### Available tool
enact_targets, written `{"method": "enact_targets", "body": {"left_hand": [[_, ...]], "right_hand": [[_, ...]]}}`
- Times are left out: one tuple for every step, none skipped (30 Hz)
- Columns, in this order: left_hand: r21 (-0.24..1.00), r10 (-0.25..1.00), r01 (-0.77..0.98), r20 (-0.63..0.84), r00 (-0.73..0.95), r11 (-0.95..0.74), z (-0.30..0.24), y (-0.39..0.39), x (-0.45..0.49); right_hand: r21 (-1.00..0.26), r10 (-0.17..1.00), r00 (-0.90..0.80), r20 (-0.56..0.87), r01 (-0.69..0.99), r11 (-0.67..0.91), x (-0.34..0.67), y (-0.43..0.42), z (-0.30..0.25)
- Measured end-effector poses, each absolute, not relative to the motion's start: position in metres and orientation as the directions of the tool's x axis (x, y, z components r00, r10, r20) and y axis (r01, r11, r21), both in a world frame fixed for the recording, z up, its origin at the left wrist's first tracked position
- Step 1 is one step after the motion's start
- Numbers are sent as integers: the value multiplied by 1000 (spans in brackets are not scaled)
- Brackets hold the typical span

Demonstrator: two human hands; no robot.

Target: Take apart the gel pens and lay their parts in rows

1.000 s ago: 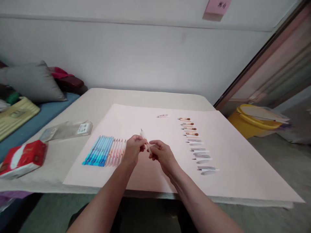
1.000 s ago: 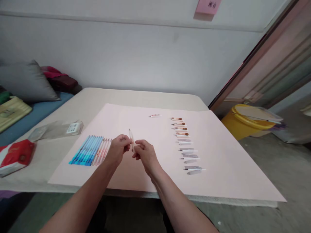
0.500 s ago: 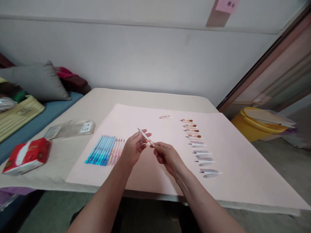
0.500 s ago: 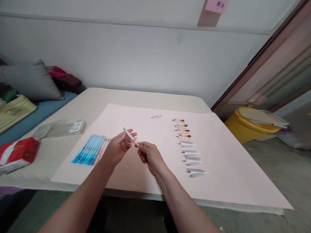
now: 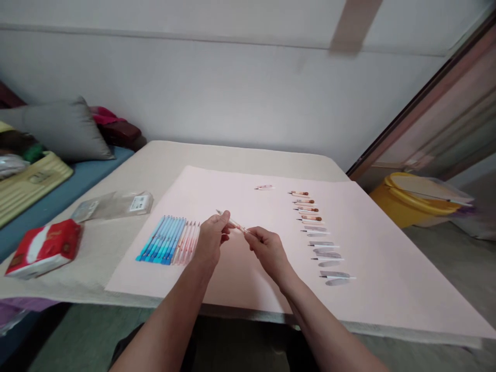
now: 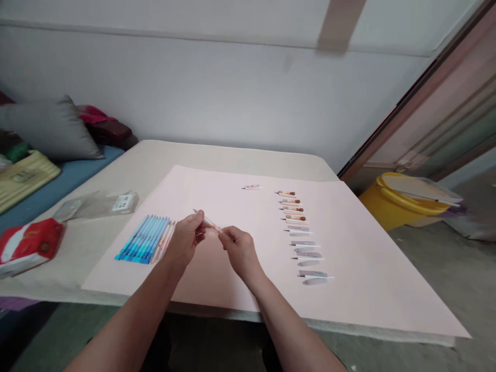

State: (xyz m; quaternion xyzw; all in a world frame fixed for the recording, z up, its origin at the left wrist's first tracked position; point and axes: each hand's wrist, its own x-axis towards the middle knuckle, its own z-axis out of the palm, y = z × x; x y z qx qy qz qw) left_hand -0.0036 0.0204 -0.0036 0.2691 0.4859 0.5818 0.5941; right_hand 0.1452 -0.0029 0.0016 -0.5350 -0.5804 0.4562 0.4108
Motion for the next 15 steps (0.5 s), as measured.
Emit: {"method": "enact_targets", "body": {"left_hand": [[860,961,-478,-257,-102,179,-2,20,-4],[827,968,-532,-245,-50,182,-1,20,-5],[798,974,-574,-229,-5,184,1,21,-6],[784,977,-593,-211,22,182,1,21,-7],[793,980,-585,-197,19,171,1,21,-8],[819,982,-552,-190,-9,153,1,21,-9],[853,981,-504,-187,-53,135,0,21,-10],[882,977,-455,-188,-96,125,-1,21,-10],[899,973,-420,-194,-127,124,-1,21,-10],[901,970,-413,-204,-135,132,-1,22,-10],[888,969,-435,-218,-117,147,-1,22,-10],[864,970,-475,-230,-79,167,0,22,-10],[838,971,-514,-236,-37,184,1,22,-9],[820,972,-539,-235,-10,193,2,22,-8],[818,973,-542,-231,-3,193,3,22,-8]], "right_hand": [[-972,995,-89,-34,234,-12,146,-2,2],[-976,994,-90,-56,216,-36,148,-2,3],[-979,993,-92,-77,195,-58,149,-1,5],[-982,991,-97,-95,172,-77,150,-1,6],[-984,989,-103,-108,150,-92,151,-1,8],[-986,987,-110,-117,130,-103,152,0,9],[-987,985,-119,-124,113,-111,152,0,10],[-988,984,-127,-128,102,-115,153,0,10],[-988,983,-132,-130,94,-119,153,0,10],[-989,982,-133,-131,89,-120,154,0,9],[-989,983,-132,-130,85,-119,154,0,9],[-990,983,-130,-127,84,-117,155,1,8],[-990,984,-128,-122,84,-112,156,1,8],[-991,985,-127,-117,84,-107,156,1,7],[-991,985,-129,-113,85,-102,157,2,8]]}}
